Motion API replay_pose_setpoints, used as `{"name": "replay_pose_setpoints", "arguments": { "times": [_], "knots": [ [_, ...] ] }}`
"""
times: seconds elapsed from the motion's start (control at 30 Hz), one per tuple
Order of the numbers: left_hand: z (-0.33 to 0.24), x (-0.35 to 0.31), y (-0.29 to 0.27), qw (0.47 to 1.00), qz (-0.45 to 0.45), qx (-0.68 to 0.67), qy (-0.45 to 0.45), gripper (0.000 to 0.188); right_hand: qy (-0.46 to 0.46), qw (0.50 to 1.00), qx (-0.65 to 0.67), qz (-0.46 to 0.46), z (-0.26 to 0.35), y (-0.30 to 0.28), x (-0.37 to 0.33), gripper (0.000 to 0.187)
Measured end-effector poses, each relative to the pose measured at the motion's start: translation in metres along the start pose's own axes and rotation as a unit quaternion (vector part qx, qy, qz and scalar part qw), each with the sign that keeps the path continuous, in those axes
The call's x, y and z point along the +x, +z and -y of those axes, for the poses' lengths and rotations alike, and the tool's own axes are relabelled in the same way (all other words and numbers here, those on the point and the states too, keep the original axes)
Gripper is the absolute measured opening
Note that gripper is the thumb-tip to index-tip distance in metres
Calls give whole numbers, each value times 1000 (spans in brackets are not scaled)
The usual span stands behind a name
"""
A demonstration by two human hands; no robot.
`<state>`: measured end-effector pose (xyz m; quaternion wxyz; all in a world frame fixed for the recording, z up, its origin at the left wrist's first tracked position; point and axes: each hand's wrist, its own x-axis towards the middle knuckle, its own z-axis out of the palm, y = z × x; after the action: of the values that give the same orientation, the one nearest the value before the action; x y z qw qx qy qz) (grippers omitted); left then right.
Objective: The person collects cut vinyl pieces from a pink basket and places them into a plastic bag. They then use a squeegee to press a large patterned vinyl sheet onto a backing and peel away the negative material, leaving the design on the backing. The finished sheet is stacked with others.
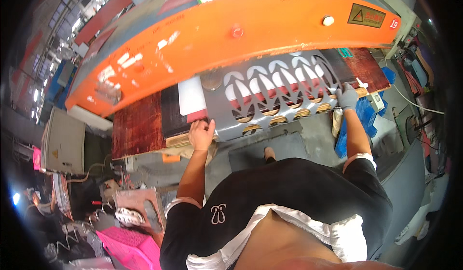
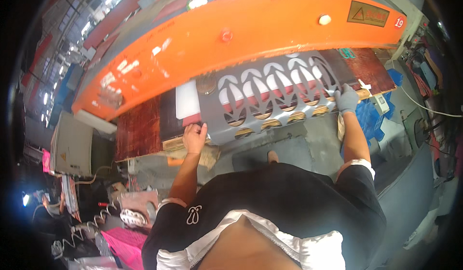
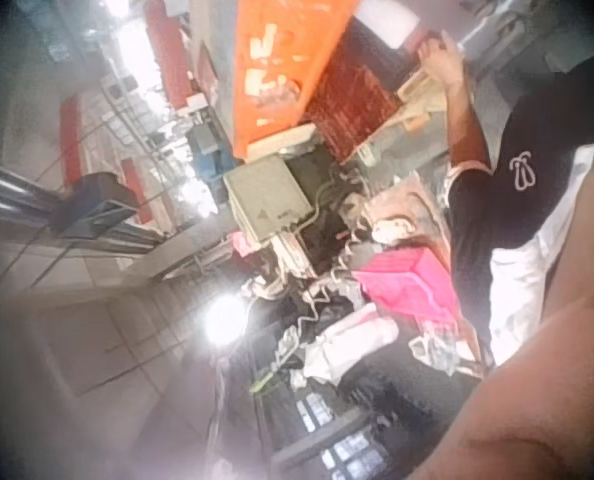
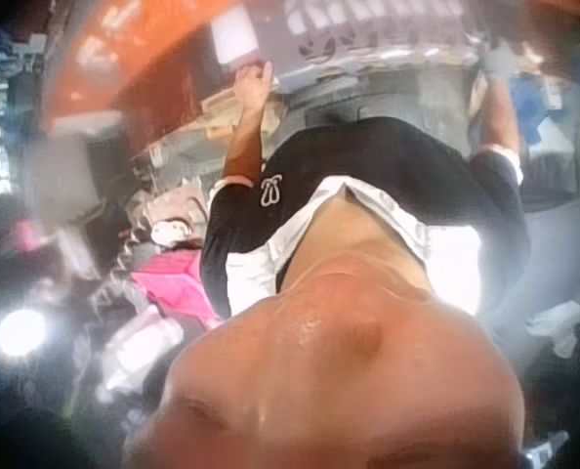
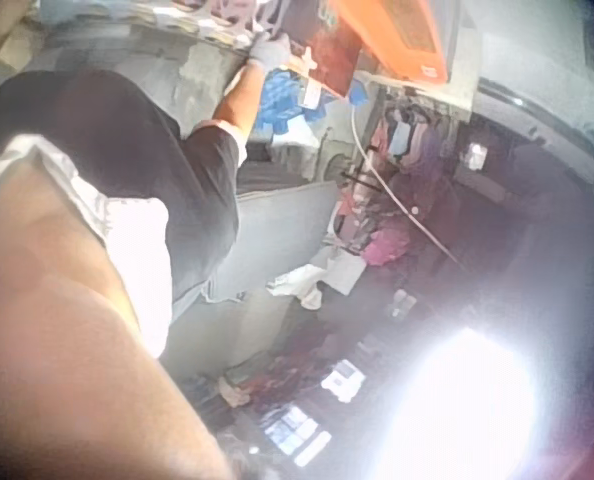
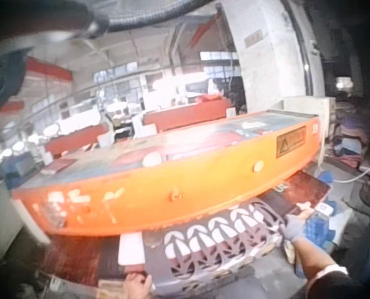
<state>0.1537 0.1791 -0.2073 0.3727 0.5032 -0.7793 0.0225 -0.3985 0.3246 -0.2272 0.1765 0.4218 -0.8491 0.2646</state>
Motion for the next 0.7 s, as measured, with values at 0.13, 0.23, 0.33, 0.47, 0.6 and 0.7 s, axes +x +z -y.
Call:
{"name": "replay_pose_setpoints", "arguments": {
  "times": [0.13,0.23,0.33,0.47,0.6,0.7],
  "knots": [
    [-20,-60,-36,1000,5,-14,12,30,8,999,-6,42,-28,-36,-56,37],
    [-30,-100,-62,997,29,-61,-36,29,96,990,69,81,-41,-68,-81,44],
    [-45,-123,-87,984,55,-127,-116,59,133,990,43,-18,-26,-96,-95,55],
    [-81,-102,-96,992,97,-57,-59,85,-13,967,247,56,64,-95,-105,46],
    [-109,-72,-80,967,231,23,-104,92,-232,958,157,54,162,-64,-122,51],
    [-110,-80,-74,962,251,13,-105,85,-279,955,35,97,195,-52,-145,54]
  ]
}}
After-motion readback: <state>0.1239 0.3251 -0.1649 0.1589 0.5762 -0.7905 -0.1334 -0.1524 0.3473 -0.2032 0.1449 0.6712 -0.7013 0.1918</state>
